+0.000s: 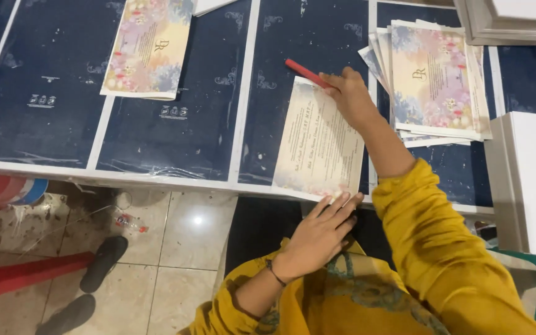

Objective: The person assembles books by inserting a stack of white paper into a decorative cover. They repeatedly pick up a cover, open it, place the paper inside, and then close the book before moving it aside.

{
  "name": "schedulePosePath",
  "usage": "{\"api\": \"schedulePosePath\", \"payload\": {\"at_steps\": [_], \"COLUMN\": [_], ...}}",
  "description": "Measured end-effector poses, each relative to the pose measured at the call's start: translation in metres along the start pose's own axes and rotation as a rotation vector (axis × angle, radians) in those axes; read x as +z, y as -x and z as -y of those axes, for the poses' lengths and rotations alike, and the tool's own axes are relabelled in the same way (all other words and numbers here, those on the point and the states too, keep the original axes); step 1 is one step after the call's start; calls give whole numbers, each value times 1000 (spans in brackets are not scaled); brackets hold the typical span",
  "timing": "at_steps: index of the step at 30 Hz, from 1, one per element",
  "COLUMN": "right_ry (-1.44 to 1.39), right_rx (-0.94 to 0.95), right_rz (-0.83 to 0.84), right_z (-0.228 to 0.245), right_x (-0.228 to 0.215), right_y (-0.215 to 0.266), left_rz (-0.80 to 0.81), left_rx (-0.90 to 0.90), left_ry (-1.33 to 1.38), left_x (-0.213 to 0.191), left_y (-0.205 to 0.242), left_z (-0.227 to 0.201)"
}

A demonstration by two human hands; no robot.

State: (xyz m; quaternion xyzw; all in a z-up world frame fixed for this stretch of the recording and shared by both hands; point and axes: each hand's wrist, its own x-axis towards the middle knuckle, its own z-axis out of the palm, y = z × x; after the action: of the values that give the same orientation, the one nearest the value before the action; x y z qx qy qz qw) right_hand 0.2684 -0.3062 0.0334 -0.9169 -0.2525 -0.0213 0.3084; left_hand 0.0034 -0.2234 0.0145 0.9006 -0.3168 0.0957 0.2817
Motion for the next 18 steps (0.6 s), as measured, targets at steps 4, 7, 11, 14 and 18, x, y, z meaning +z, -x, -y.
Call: {"api": "schedulePosePath", "payload": {"at_steps": [4, 7, 11, 14, 18], "right_ry": [-66, 73, 336, 487, 385], "right_rx": [158, -18, -201, -125, 55], "right_rz": [153, 216, 63, -168, -260], "right_z": [-2, 27, -44, -131, -67], "right_x": [37, 8, -4, -8, -31], "right_y": [53, 129, 138, 108, 128], "left_rz": [-253, -408, -215, -203, -302], "left_rx": [-89, -242, -288, -313, -340], "left_ry": [178, 108, -76, -112, -56], "left_x": [0, -30, -58, -43, -41], "left_y": [10, 13, 13, 11, 10], "left_z": [29, 53, 73, 71, 72]}}
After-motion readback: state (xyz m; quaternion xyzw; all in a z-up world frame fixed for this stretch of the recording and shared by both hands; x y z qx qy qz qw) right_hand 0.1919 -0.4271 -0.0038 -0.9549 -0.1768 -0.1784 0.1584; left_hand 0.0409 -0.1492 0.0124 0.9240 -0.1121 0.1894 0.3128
